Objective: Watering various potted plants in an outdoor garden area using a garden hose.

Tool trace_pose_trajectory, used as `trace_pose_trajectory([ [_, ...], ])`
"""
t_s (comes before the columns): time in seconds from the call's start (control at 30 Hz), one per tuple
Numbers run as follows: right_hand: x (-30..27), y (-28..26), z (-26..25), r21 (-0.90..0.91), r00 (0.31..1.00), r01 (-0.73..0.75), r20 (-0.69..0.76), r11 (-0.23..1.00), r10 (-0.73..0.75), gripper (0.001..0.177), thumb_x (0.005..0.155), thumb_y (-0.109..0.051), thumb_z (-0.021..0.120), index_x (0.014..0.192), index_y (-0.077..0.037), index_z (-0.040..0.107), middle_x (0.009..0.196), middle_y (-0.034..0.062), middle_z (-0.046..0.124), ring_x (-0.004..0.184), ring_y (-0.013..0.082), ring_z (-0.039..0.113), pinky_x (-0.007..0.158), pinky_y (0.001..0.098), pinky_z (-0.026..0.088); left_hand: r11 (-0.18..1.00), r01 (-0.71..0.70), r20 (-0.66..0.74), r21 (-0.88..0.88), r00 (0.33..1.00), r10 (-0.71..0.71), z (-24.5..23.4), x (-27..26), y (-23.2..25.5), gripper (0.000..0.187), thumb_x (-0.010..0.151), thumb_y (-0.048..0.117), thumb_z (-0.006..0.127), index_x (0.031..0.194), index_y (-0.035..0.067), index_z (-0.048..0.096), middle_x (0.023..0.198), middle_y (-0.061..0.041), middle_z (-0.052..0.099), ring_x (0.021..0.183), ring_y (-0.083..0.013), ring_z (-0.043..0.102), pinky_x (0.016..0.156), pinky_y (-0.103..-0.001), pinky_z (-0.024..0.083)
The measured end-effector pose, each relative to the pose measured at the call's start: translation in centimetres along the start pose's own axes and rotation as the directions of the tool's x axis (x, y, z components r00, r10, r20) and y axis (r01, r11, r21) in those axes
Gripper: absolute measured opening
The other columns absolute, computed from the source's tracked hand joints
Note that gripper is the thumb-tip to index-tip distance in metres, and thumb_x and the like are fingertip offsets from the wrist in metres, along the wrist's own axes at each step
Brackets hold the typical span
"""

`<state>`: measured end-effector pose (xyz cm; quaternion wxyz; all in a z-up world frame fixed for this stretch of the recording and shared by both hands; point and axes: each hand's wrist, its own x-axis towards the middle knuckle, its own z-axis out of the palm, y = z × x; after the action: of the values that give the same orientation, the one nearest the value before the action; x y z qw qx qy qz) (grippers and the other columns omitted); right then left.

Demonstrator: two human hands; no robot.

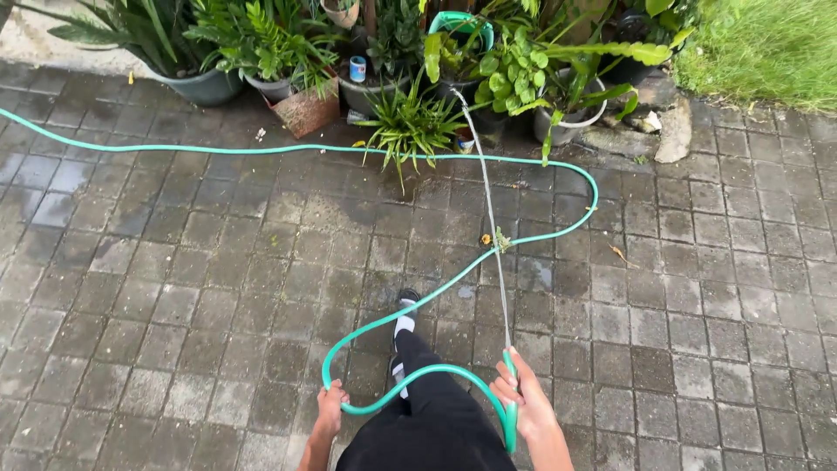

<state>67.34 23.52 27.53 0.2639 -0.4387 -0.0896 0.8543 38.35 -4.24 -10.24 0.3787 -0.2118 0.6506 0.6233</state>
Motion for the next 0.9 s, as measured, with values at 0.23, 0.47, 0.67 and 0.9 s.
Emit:
trace_pose_trajectory([
  [0.23,1.7,-2.2,2.1,-0.056,0.996,0.025,-0.088,0.998,-0.030,0.023,0.109,-0.028,0.049,0.094,-0.012,0.044,0.056,-0.0025,0.028,0.038,0.0062,0.015,0.041,0.0275,0.021,0.987,0.135,-0.060,-0.086,0.988,-0.140,1.1,2.7,-0.2,0.015,0.092,-0.002,0.046,0.099,0.009,0.053,0.070,-0.008,0.038,0.055,-0.0205,0.040,0.059,-0.042,0.035],
  [0.47,4.8,-4.1,4.1,-0.092,0.995,0.068,-0.062,0.993,-0.074,0.021,0.107,-0.027,0.052,0.095,-0.011,0.045,0.057,-0.0026,0.029,0.039,0.0058,0.016,0.041,0.0261,0.022,0.961,0.132,-0.167,-0.243,0.970,-0.175,3.4,4.4,-1.4,0.009,0.094,0.006,0.059,0.087,0.005,0.054,0.060,-0.008,0.038,0.050,-0.0199,0.038,0.051,-0.043,0.036],
  [0.67,8.6,-6.6,5.8,-0.026,0.991,0.034,-0.129,0.999,-0.037,0.027,0.109,-0.026,0.050,0.087,-0.012,0.039,0.058,-0.0010,0.030,0.039,0.0063,0.016,0.040,0.0252,0.021,0.968,0.200,-0.172,-0.151,0.959,-0.225,6.6,7.8,4.0,0.010,0.092,0.010,0.059,0.089,0.007,0.050,0.060,-0.007,0.039,0.051,-0.0196,0.041,0.049,-0.042,0.035],
  [0.9,11.7,-9.5,9.6,-0.061,0.978,-0.050,-0.208,0.997,0.036,0.028,0.112,-0.029,0.044,0.091,-0.013,0.034,0.058,-0.0004,0.025,0.041,0.0084,0.012,0.041,0.0299,0.017,0.983,0.175,0.097,-0.048,0.981,-0.170,13.8,14.6,12.5,0.026,0.095,0.028,0.062,0.082,0.009,0.050,0.062,-0.002,0.036,0.051,-0.0161,0.038,0.047,-0.030,0.033],
])
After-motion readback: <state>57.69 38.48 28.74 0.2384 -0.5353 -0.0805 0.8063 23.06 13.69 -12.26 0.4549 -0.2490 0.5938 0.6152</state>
